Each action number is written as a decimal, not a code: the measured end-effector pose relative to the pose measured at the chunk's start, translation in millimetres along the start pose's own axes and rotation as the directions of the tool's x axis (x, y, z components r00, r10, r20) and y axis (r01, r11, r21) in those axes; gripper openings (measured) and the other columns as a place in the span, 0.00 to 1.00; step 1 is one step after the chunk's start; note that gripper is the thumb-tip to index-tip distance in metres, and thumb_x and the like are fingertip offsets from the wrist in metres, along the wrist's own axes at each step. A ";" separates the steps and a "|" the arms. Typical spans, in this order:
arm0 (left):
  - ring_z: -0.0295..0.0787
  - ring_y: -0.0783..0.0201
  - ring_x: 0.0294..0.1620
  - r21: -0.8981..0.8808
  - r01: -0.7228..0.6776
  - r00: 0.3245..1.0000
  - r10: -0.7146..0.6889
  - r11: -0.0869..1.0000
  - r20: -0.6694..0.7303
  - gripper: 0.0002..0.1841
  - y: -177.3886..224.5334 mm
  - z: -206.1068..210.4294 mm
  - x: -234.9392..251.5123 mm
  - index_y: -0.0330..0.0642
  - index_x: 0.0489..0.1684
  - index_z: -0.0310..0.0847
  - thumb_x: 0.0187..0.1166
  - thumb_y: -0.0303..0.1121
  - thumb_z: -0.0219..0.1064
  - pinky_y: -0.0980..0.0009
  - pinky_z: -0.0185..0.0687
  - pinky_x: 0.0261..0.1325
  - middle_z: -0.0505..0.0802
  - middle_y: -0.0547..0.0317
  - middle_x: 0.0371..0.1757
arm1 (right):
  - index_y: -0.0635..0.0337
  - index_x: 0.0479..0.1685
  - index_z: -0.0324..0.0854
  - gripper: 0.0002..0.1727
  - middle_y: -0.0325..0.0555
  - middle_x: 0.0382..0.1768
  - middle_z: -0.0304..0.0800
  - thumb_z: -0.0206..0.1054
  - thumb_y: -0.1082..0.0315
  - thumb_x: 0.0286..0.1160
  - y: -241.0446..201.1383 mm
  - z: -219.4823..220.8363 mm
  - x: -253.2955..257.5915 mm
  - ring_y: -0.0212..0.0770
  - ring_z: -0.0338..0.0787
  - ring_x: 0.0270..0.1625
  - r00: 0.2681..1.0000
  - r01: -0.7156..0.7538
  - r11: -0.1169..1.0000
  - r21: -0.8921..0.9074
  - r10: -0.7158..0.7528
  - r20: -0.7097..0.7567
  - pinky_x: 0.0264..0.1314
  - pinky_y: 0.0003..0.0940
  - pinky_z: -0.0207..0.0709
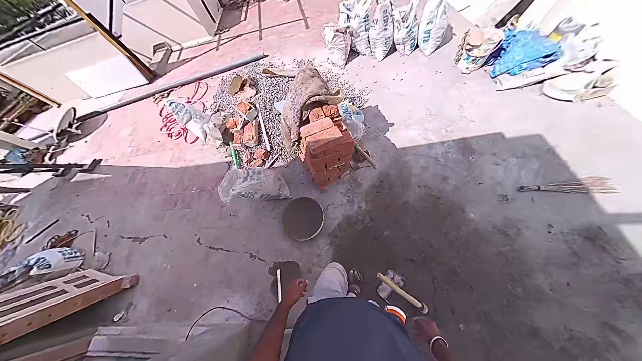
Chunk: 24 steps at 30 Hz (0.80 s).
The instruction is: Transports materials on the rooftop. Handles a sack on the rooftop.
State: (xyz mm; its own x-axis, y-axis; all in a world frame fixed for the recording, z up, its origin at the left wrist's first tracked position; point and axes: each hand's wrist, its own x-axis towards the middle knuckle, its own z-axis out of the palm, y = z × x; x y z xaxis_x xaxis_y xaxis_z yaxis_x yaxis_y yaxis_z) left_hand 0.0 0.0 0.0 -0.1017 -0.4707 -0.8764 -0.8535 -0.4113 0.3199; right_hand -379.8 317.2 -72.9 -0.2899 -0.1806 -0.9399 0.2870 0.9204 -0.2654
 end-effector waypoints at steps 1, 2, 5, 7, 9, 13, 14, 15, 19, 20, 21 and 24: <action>0.92 0.49 0.51 -0.001 -0.006 1.000 0.006 1.000 0.008 0.23 22.7 -8.3 11.4 0.35 0.70 0.80 0.93 0.46 0.55 0.50 0.84 0.57 0.92 0.40 0.57 | 0.72 0.75 0.74 0.23 0.69 0.68 0.85 0.48 0.64 0.97 -42.8 -11.6 -8.8 0.60 0.89 0.67 1.000 -0.015 1.000 0.002 0.015 -0.017 0.71 0.54 0.80; 0.91 0.49 0.51 0.003 -0.007 1.000 0.007 1.000 0.016 0.23 43.6 -16.5 23.4 0.34 0.69 0.80 0.93 0.46 0.55 0.50 0.84 0.57 0.92 0.40 0.57 | 0.72 0.77 0.72 0.22 0.68 0.69 0.84 0.47 0.66 0.97 -91.2 -23.7 -20.1 0.58 0.89 0.67 0.999 -0.025 1.000 0.008 0.025 -0.024 0.72 0.51 0.78; 0.91 0.47 0.53 0.026 0.017 1.000 -0.017 1.000 0.021 0.23 96.4 -39.0 58.9 0.32 0.67 0.81 0.93 0.45 0.55 0.48 0.82 0.61 0.92 0.38 0.57 | 0.74 0.81 0.67 0.24 0.71 0.72 0.81 0.45 0.66 0.98 -205.0 -60.2 -4.0 0.60 0.87 0.70 0.999 0.041 0.999 0.012 -0.041 0.031 0.73 0.51 0.77; 0.91 0.45 0.57 0.061 0.040 0.999 -0.042 0.997 0.020 0.23 124.9 -51.5 93.6 0.31 0.64 0.83 0.93 0.45 0.55 0.47 0.80 0.66 0.93 0.38 0.57 | 0.71 0.73 0.75 0.21 0.66 0.61 0.88 0.50 0.64 0.96 -248.1 -74.6 69.3 0.55 0.92 0.57 0.997 0.073 0.996 0.045 -0.072 -0.031 0.59 0.49 0.84; 0.91 0.44 0.58 0.038 0.090 0.996 -0.091 0.995 0.026 0.24 159.0 -62.0 130.9 0.30 0.64 0.83 0.93 0.45 0.55 0.47 0.80 0.67 0.92 0.36 0.58 | 0.69 0.72 0.76 0.20 0.63 0.59 0.89 0.51 0.63 0.96 -316.1 -89.1 105.9 0.53 0.92 0.54 0.998 0.034 0.997 0.066 -0.030 -0.061 0.58 0.48 0.83; 0.91 0.48 0.48 -0.122 0.220 0.975 -0.218 0.968 0.027 0.24 250.0 -91.1 186.9 0.31 0.67 0.79 0.93 0.45 0.55 0.50 0.84 0.55 0.92 0.37 0.54 | 0.68 0.73 0.77 0.21 0.64 0.63 0.89 0.51 0.63 0.96 -435.0 -124.8 113.4 0.57 0.91 0.61 0.997 0.023 0.998 -0.054 -0.026 -0.072 0.65 0.54 0.81; 0.91 0.48 0.48 -0.157 0.230 0.973 -0.226 0.960 0.043 0.24 278.0 -95.5 199.7 0.32 0.69 0.78 0.93 0.46 0.54 0.51 0.84 0.54 0.92 0.38 0.55 | 0.68 0.72 0.78 0.21 0.64 0.64 0.89 0.51 0.62 0.96 -454.8 -140.3 115.9 0.58 0.91 0.64 0.997 0.027 0.993 -0.118 -0.036 -0.075 0.69 0.55 0.81; 0.91 0.48 0.50 -0.188 0.211 0.977 -0.204 0.959 0.057 0.25 315.4 -100.7 214.4 0.32 0.71 0.77 0.93 0.46 0.54 0.50 0.84 0.56 0.91 0.37 0.57 | 0.68 0.71 0.79 0.21 0.65 0.64 0.89 0.52 0.63 0.95 -478.9 -160.5 121.5 0.59 0.90 0.67 0.994 0.047 0.982 -0.184 -0.064 -0.088 0.73 0.56 0.79; 0.92 0.47 0.56 -0.254 0.055 0.998 -0.047 0.966 0.038 0.25 466.2 -125.8 263.9 0.33 0.74 0.76 0.93 0.46 0.55 0.50 0.85 0.62 0.92 0.38 0.61 | 0.70 0.70 0.81 0.21 0.68 0.66 0.87 0.54 0.63 0.94 -578.0 -228.8 135.8 0.62 0.86 0.72 0.983 0.041 0.963 -0.266 -0.087 -0.164 0.78 0.59 0.73; 0.92 0.47 0.57 -0.277 0.016 0.999 -0.006 0.961 0.038 0.24 504.0 -128.1 271.9 0.33 0.74 0.75 0.93 0.45 0.55 0.50 0.85 0.61 0.91 0.38 0.61 | 0.70 0.71 0.80 0.21 0.68 0.66 0.87 0.53 0.64 0.94 -603.9 -243.3 138.3 0.62 0.86 0.71 0.983 0.025 0.965 -0.261 -0.071 -0.168 0.77 0.59 0.74; 0.92 0.48 0.56 -0.288 -0.024 0.998 0.038 0.957 0.040 0.23 540.5 -128.3 278.8 0.34 0.74 0.75 0.93 0.44 0.55 0.51 0.85 0.60 0.91 0.39 0.61 | 0.71 0.72 0.80 0.21 0.69 0.66 0.87 0.53 0.64 0.94 -626.4 -258.7 146.4 0.63 0.87 0.70 0.984 0.011 0.966 -0.258 -0.056 -0.170 0.75 0.59 0.75; 0.91 0.50 0.57 -0.290 -0.123 0.988 0.144 0.949 0.049 0.22 634.3 -121.3 297.5 0.33 0.72 0.77 0.93 0.42 0.55 0.52 0.85 0.62 0.91 0.40 0.61 | 0.72 0.74 0.76 0.22 0.70 0.65 0.86 0.51 0.64 0.95 -678.2 -304.1 190.5 0.63 0.90 0.64 0.989 -0.023 0.970 -0.242 -0.013 -0.146 0.69 0.58 0.80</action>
State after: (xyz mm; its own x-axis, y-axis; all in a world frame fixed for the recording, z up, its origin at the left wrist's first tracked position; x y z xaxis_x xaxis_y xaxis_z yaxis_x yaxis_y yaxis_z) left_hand -509.7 -495.6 -14.2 -0.2479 -0.4862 -0.8379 -0.6491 -0.5587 0.5162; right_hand -907.4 -236.0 -6.6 -0.4237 -0.1398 -0.8950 0.0646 0.9808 -0.1838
